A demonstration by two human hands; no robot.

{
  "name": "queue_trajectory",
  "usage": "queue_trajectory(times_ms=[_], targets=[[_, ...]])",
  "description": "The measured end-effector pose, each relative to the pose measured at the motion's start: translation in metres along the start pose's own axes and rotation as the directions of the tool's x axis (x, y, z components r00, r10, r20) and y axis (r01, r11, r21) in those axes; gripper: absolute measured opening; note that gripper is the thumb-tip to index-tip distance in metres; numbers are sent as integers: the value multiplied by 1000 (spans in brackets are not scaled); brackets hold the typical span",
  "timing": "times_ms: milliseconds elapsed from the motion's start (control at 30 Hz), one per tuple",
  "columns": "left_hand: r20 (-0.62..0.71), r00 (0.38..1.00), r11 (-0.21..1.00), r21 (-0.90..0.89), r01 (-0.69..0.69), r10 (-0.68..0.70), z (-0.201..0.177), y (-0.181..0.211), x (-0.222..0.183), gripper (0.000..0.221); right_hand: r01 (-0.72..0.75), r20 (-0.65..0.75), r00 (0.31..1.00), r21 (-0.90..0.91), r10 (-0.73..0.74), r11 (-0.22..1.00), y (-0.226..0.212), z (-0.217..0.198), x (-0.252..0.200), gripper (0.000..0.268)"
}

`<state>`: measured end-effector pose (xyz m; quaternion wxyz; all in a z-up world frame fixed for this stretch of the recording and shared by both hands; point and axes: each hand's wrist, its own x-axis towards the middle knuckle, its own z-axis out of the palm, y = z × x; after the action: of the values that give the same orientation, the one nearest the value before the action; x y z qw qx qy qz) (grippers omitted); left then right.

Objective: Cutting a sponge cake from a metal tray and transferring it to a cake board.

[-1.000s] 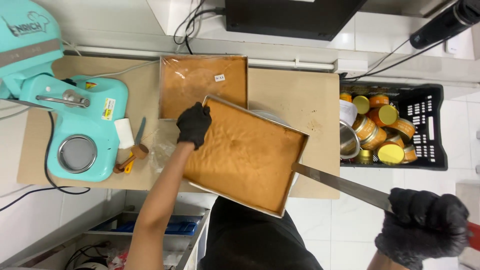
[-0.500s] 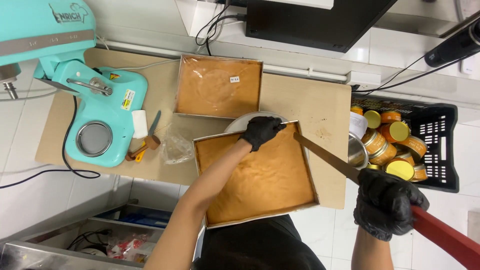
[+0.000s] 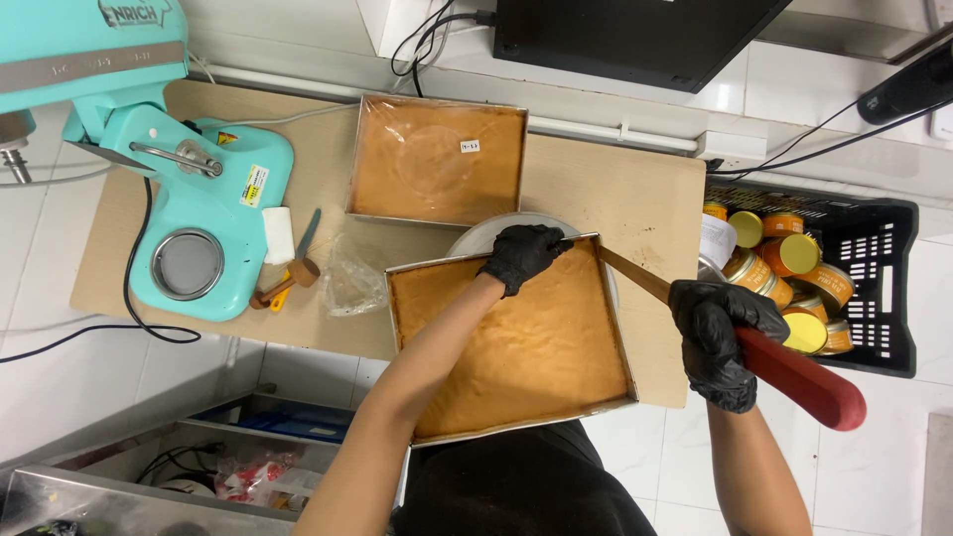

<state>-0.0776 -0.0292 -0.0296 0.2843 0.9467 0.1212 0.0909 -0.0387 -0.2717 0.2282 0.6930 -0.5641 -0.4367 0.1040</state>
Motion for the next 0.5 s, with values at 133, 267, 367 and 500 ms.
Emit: queue_trajectory(times_ms=[133,267,367,500], targets=[[24,999,998,-38,41,-40,-2,3,1,35,13,11,1000,-90,-12,996,8,-1,1,42],[63,994,995,-45,90,-87,0,2,3,40,-46,-101,994,-124,34,991,10,4,-2,37],[-1,999,997,-65,50,-50,19,-10,4,44,-28,-97,995,-12,27,1000,17,5,-6,43],[88,992,994,-49,94,-89,7,-2,4,47,-87,-70,995,-192,75,978,4,17,9,40]])
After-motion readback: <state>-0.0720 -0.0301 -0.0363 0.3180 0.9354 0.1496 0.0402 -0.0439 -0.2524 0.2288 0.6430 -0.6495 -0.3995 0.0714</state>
